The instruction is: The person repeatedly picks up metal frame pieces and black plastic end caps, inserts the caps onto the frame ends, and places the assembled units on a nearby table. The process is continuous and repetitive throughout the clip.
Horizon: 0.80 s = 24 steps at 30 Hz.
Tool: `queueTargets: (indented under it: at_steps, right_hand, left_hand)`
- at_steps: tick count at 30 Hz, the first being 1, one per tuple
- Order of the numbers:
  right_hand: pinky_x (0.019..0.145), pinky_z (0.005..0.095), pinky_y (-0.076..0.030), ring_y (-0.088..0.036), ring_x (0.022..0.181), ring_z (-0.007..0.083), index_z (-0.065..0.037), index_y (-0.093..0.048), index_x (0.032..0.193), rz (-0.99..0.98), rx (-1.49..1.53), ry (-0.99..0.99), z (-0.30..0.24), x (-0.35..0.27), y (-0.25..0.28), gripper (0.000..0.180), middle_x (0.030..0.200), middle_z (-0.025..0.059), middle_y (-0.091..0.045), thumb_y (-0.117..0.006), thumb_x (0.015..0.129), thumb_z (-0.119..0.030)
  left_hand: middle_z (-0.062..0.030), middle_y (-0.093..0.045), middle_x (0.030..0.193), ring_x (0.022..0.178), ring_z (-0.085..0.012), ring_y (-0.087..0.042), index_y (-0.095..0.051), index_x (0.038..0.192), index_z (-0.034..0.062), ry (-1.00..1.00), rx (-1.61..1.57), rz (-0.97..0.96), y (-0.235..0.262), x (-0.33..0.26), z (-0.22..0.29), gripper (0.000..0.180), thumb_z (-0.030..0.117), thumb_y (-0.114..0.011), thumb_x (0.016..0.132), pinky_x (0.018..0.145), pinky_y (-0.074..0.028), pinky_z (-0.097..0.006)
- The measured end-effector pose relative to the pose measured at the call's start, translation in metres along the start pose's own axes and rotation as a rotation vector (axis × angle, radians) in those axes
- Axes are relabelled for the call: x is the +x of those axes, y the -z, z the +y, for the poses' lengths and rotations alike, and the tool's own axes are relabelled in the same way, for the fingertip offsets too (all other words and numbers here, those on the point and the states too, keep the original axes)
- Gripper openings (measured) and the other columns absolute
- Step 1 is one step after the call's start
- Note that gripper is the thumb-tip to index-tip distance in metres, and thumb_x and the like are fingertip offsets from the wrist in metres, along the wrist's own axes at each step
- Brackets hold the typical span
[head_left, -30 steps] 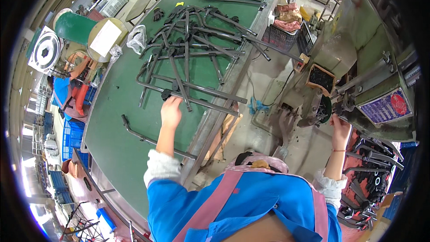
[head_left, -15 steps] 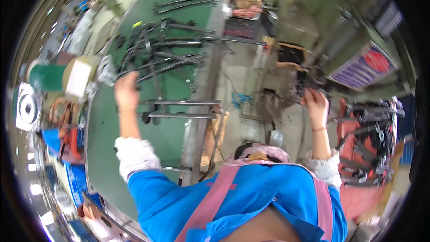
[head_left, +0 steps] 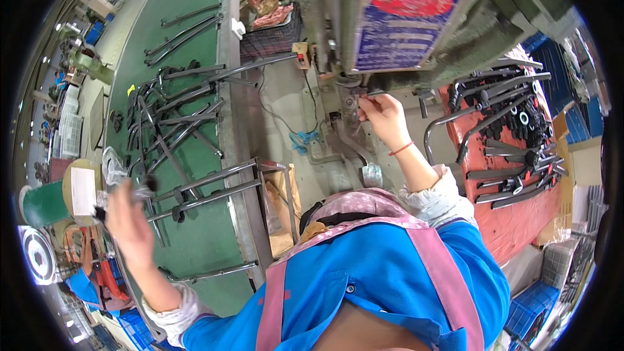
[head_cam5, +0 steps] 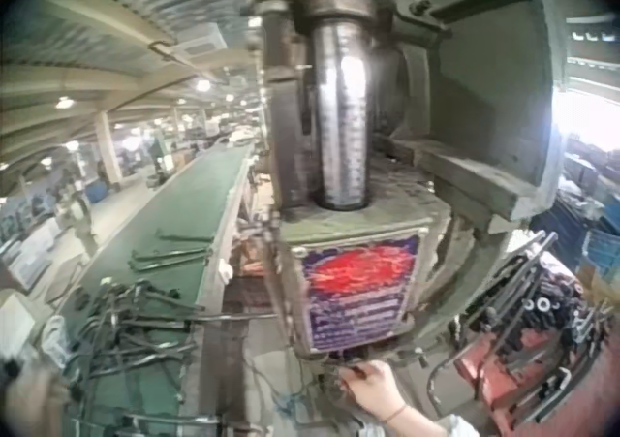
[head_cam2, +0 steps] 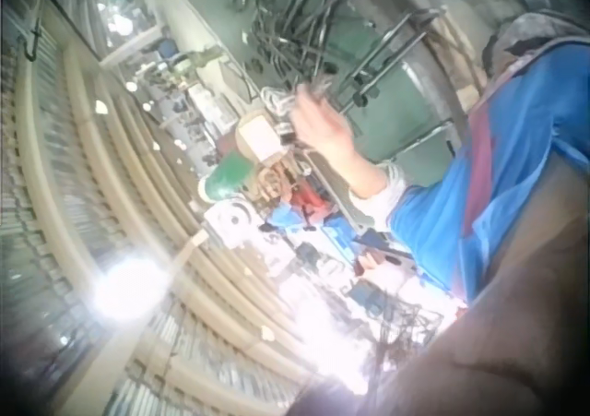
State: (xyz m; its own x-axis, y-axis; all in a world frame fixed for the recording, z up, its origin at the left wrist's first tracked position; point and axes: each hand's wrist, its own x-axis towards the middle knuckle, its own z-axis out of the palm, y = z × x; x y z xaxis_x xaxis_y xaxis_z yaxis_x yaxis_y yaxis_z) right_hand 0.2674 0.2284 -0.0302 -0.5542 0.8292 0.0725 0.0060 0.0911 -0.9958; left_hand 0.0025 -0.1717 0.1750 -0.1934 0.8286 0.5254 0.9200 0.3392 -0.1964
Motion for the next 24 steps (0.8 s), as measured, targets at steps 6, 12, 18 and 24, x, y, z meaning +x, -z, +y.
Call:
queueTargets:
  at_steps: [6, 12, 18, 24]
  right_hand:
    - [0.081, 0.0423, -0.053, -0.064, 0.089, 0.0351, -0.001, -0.07, 0.09, -0.017, -0.465, 0.426, -0.013, 0.0, -0.005, 0.013, 0.086, 0.0168, -0.066, -0.064, 0.083, -0.01]
    - [0.074, 0.046, -0.054, -0.066, 0.082, 0.0355, -0.001, -0.067, 0.087, -0.313, -0.771, 0.382, 0.034, 0.002, 0.019, 0.019, 0.089, 0.0191, -0.067, -0.065, 0.082, -0.02]
    - [0.081, 0.0472, -0.053, -0.067, 0.087, 0.0386, -0.005, -0.069, 0.1, -0.502, -0.824, 0.098, 0.027, -0.056, 0.14, 0.036, 0.093, 0.0178, -0.07, -0.068, 0.081, -0.036]
    - [0.079, 0.0443, -0.054, -0.068, 0.088, 0.0348, -0.008, -0.072, 0.089, 0.429, -0.894, -0.308, 0.054, -0.087, 0.371, 0.025, 0.091, 0.0151, -0.07, -0.064, 0.084, -0.031]
  left_hand:
    - [-0.0239, -0.061, 0.109, 0.086, -0.0436, -0.058, -0.049, 0.134, -0.0045, 0.071, -0.428, -0.192, -0.075, -0.036, 0.082, 0.045, 0.001, -0.056, 0.09, 0.073, -0.048, -0.047]
    - [-0.0192, -0.06, 0.094, 0.083, -0.0383, -0.06, -0.053, 0.134, 0.0036, 0.03, -0.732, -0.499, -0.142, -0.02, 0.158, 0.044, 0.005, -0.059, 0.09, 0.073, -0.049, -0.042]
    - [-0.0159, -0.059, 0.087, 0.078, -0.034, -0.061, -0.06, 0.13, 0.0115, 0.084, -0.891, -0.707, -0.183, -0.039, 0.214, 0.043, 0.005, -0.062, 0.088, 0.071, -0.05, -0.039]
    - [-0.0151, -0.056, 0.083, 0.074, -0.0323, -0.059, -0.061, 0.127, 0.0126, 0.14, -0.868, -0.836, -0.188, -0.034, 0.26, 0.04, 0.006, -0.064, 0.087, 0.067, -0.048, -0.039]
